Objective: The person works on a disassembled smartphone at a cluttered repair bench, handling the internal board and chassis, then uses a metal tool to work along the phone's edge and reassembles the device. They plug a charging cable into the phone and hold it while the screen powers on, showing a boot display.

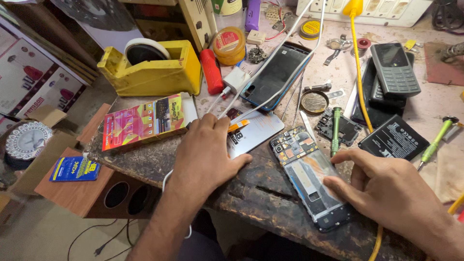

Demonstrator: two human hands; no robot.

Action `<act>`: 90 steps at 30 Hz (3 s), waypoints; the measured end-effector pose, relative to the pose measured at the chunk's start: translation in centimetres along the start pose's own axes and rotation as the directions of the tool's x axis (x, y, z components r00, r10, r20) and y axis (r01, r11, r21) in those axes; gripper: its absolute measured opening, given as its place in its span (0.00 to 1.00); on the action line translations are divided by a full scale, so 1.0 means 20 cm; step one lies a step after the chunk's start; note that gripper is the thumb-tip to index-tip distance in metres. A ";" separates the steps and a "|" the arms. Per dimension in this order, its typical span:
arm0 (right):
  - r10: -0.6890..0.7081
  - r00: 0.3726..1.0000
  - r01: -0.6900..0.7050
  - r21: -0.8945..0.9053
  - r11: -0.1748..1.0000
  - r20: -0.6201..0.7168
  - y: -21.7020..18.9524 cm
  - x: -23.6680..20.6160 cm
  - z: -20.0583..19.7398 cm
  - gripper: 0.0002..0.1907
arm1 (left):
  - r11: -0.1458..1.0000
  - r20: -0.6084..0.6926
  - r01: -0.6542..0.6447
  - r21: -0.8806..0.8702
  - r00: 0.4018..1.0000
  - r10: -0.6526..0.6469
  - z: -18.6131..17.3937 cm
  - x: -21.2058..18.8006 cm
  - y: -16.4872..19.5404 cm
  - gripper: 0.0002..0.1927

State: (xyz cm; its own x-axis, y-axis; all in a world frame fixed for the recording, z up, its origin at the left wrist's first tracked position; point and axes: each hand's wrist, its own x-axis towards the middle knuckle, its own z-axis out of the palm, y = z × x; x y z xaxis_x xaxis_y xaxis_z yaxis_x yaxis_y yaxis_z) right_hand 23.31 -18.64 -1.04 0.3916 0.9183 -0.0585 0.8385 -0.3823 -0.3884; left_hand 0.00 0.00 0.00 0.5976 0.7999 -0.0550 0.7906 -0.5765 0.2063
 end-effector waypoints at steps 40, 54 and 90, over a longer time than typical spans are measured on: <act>-0.334 0.943 -0.035 0.998 -0.051 0.016 0.01 0.10 0.09 0.56 | 0.740 -0.222 -0.241 -0.628 0.967 0.127 -0.02 -0.13 0.21 0.49; -0.356 0.930 0.184 0.951 0.248 -0.087 0.68 0.22 -0.09 0.61 | 0.937 0.045 0.172 -0.302 0.985 -0.167 0.19 -0.11 0.69 0.53; -0.207 0.946 0.323 0.781 0.535 -0.250 0.27 0.05 -0.06 0.42 | -0.682 -0.267 -0.119 -0.722 0.957 0.116 0.32 0.02 0.40 0.42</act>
State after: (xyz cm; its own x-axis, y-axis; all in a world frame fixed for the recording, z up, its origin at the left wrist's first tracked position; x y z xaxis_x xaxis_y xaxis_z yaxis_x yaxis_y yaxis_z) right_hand 28.72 -19.97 -2.14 0.2920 0.9218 0.2550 0.2794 0.1728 -0.9445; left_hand 7.53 -5.35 -4.67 0.6276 0.7430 0.2326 -0.7066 0.4182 0.5708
